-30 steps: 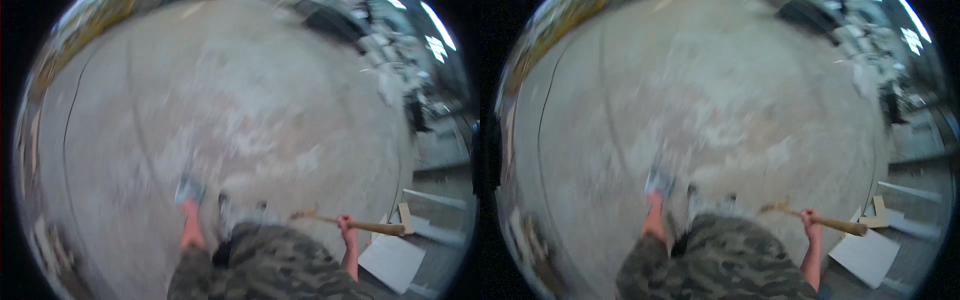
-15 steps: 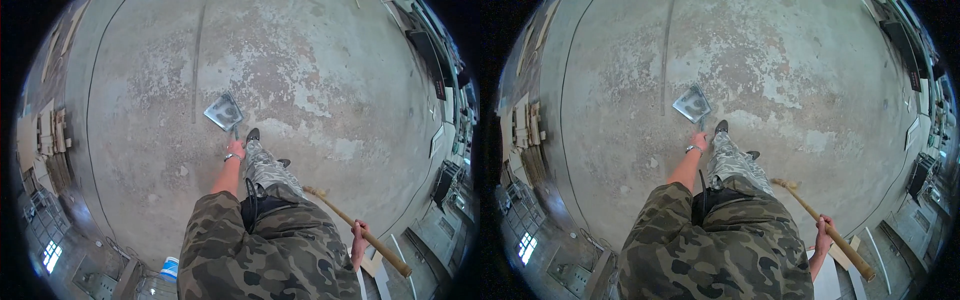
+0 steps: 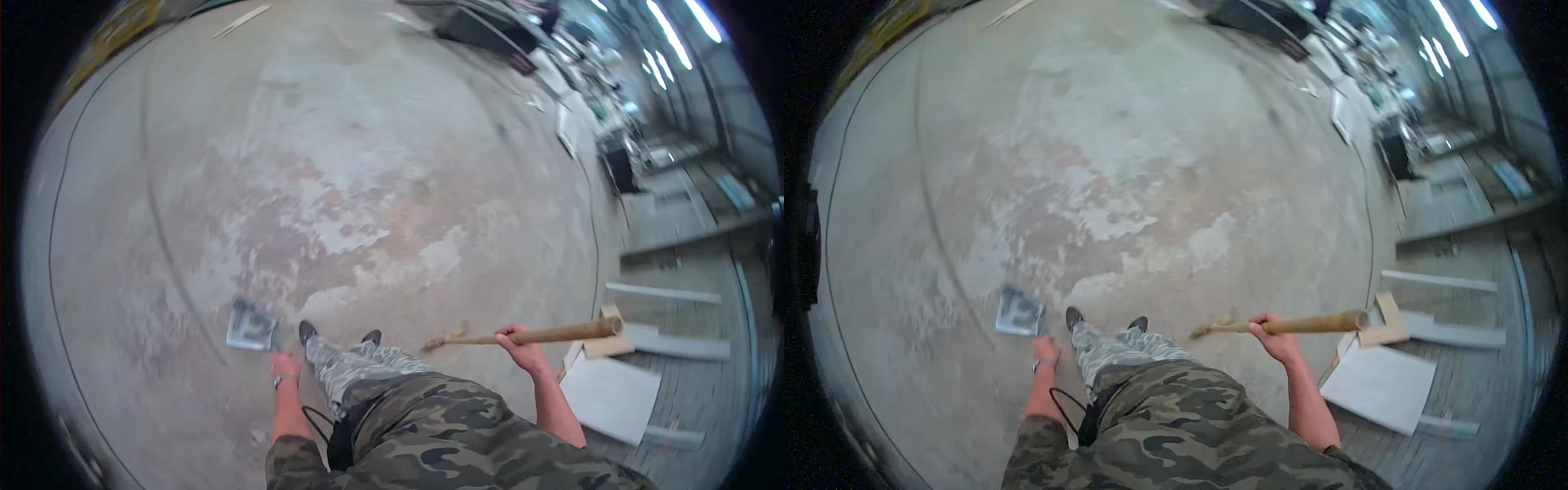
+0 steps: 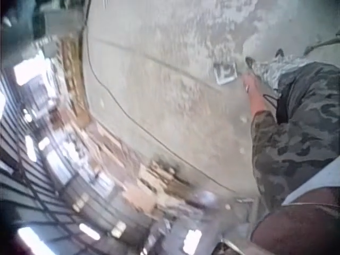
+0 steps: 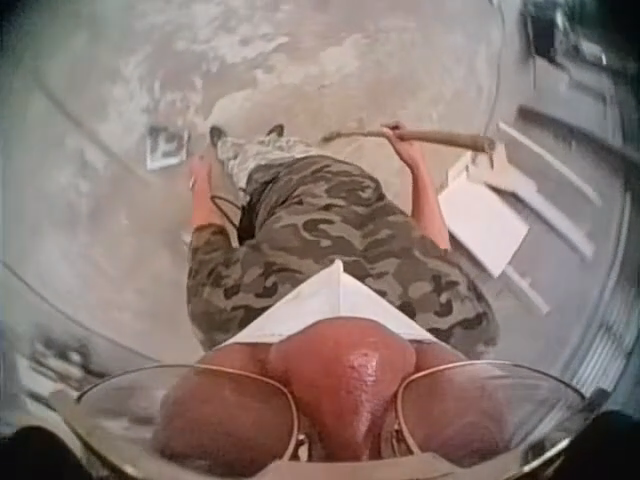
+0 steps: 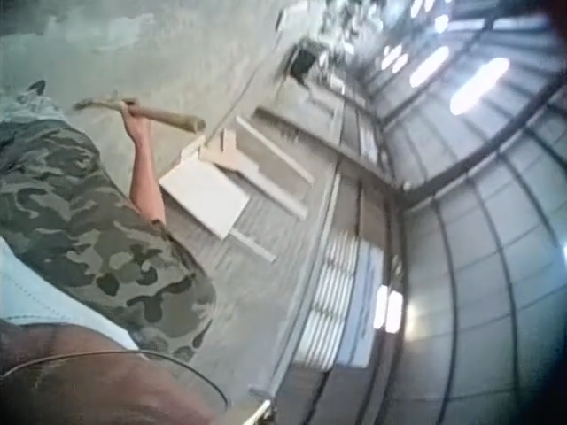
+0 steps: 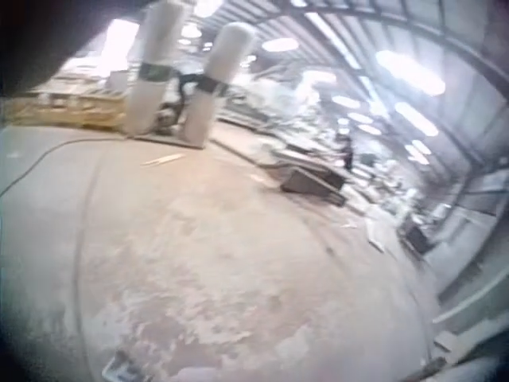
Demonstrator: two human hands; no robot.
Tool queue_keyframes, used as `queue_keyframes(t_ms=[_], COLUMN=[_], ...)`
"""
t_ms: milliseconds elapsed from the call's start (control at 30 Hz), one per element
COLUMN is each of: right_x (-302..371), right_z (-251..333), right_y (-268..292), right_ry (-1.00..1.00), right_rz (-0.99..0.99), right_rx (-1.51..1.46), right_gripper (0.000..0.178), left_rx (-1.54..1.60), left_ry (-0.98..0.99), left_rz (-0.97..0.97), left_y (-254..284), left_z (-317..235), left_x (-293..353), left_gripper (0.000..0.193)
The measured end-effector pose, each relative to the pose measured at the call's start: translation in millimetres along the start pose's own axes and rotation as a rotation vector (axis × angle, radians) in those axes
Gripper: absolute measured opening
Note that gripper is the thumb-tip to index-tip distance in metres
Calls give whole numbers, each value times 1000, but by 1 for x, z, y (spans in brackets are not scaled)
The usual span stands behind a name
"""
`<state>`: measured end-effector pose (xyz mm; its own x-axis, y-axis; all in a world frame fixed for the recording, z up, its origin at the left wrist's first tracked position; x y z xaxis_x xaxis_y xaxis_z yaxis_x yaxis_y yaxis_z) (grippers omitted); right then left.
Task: The user is sweeping sawdust and wood debris from a factory floor using a push broom.
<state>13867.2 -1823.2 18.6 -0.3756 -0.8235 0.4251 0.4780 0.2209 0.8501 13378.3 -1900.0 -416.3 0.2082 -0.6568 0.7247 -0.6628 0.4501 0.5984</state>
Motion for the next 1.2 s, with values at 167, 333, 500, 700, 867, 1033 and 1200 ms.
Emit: queue_keyframes(t_ms=[167, 333, 500, 700, 867, 1033, 1200], right_x=[4, 13, 27, 43, 44, 51, 49], right_z=[-47, -60, -72, -82, -87, -117, -116], right_y=[5, 17, 33, 44, 40, 29, 33], right_ry=[6, -34, -12, 1, 87, 56, 55], right_rz=[-33, -95, -174, -314, -438, -584, -683], right_rx=[-250, -363, -358, -360, -506, -559, -583], right_gripper=[21, 18, 18, 18, 15, 17, 20], left_rx=[5, 0, -53, 2, 167, 630, 726], left_ry=[-89, -106, -44, 0, -356, -793, -1261], left_rz=[-103, -137, -104, -347, -395, -26, 376], left_y=[-2, 9, 40, 102, 179, 227, 270], left_z=[3, 5, -27, -56, -139, -366, -505], left_x=[1, 2, 19, 12, -6, 116, 353], left_gripper=[45, 48, 67, 71, 50, 23, 17])
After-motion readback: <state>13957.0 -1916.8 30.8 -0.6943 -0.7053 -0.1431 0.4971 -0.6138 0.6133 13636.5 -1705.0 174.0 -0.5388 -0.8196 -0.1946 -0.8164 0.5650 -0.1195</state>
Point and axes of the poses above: each hand's wrist, its own x-axis away from the middle knuckle, its own y-axis out of the back of the hand, z = x × y, the point moved 4 cm from there along -x, towards the middle knuckle, and after that the axes turned 2 degrees about x, right-handed, at the moved point
